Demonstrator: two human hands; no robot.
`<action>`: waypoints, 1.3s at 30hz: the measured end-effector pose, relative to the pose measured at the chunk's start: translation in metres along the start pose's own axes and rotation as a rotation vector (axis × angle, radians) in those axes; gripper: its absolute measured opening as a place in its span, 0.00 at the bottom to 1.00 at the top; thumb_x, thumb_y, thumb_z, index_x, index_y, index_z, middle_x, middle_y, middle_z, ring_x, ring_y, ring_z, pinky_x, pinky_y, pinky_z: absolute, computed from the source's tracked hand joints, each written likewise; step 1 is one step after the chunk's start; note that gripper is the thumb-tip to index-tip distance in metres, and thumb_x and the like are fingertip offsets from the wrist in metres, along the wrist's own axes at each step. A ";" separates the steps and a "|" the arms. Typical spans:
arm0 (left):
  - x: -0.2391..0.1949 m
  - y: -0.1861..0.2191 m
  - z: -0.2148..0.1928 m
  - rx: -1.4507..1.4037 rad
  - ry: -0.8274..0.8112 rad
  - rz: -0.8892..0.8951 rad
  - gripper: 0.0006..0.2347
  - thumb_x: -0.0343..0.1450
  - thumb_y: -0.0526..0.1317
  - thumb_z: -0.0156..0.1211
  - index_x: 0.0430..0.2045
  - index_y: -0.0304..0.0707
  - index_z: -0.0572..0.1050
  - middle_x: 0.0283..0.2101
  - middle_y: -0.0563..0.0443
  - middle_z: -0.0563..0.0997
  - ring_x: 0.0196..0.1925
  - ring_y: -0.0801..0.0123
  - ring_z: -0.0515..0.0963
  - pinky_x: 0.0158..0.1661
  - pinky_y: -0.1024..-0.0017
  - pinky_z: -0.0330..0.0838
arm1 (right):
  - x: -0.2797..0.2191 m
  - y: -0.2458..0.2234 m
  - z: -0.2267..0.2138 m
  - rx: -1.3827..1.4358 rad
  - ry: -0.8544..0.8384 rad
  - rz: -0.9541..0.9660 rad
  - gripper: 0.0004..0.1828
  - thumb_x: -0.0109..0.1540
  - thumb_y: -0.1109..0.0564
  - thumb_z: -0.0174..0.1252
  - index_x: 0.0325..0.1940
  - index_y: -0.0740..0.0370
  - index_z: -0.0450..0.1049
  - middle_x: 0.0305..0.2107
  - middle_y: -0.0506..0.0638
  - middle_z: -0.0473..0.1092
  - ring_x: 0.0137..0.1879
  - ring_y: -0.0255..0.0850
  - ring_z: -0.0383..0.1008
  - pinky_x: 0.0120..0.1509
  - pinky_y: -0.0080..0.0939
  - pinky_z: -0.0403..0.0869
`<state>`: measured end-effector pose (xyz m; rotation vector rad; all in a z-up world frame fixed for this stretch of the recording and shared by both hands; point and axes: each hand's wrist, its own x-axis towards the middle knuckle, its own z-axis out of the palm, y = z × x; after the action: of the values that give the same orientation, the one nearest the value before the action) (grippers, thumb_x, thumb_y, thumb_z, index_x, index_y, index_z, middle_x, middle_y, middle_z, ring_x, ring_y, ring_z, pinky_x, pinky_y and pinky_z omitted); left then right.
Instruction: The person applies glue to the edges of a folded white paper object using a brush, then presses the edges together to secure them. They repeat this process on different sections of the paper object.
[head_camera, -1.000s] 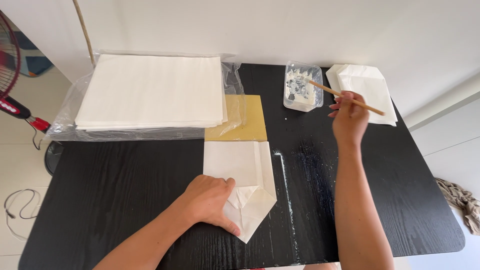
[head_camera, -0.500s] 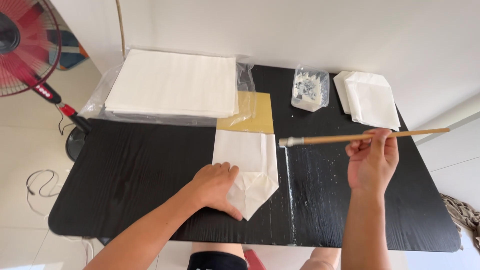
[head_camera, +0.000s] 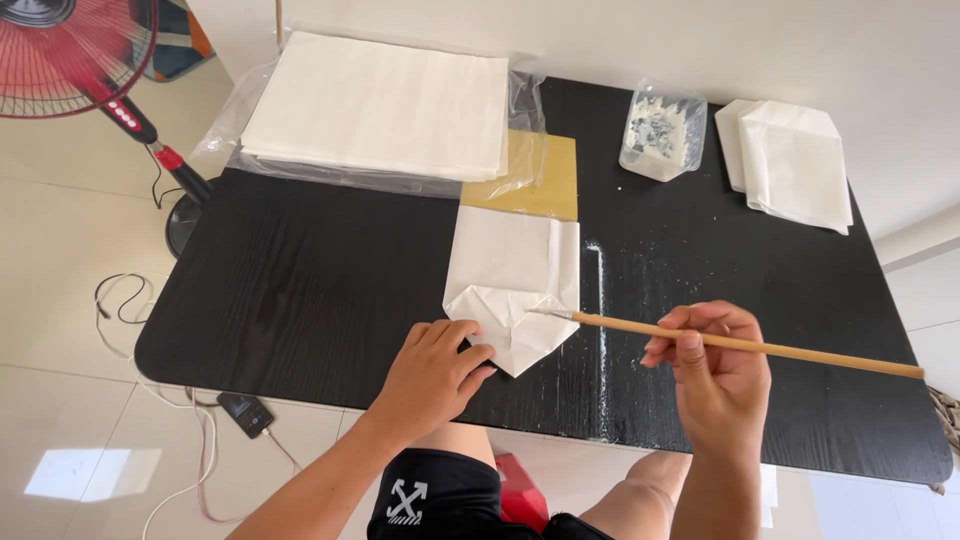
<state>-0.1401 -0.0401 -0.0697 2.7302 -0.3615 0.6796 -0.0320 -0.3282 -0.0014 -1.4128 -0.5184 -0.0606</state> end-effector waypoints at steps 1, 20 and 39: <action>0.000 0.000 0.002 -0.004 -0.004 -0.004 0.04 0.71 0.41 0.66 0.34 0.48 0.78 0.48 0.51 0.76 0.43 0.60 0.77 0.45 0.61 0.68 | -0.004 0.001 0.004 -0.002 -0.001 0.007 0.11 0.71 0.60 0.51 0.57 0.62 0.62 0.43 0.60 0.71 0.38 0.44 0.77 0.42 0.39 0.83; 0.002 -0.005 0.017 -0.161 -0.093 -0.063 0.06 0.74 0.45 0.57 0.33 0.53 0.81 0.47 0.52 0.76 0.57 0.58 0.74 0.54 0.62 0.63 | -0.003 0.002 0.060 -0.320 -0.287 -0.181 0.14 0.70 0.55 0.46 0.42 0.70 0.70 0.29 0.61 0.78 0.30 0.42 0.80 0.34 0.42 0.83; 0.015 0.001 0.009 -0.016 -0.419 -0.130 0.50 0.65 0.78 0.45 0.72 0.34 0.49 0.78 0.46 0.47 0.79 0.55 0.43 0.70 0.52 0.37 | -0.011 -0.009 0.056 -0.243 -0.509 -0.035 0.19 0.73 0.48 0.40 0.49 0.66 0.67 0.39 0.56 0.78 0.38 0.38 0.76 0.44 0.34 0.78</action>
<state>-0.1236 -0.0465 -0.0699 2.8367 -0.2734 0.0645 -0.0619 -0.2794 0.0065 -1.6623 -0.9811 0.2205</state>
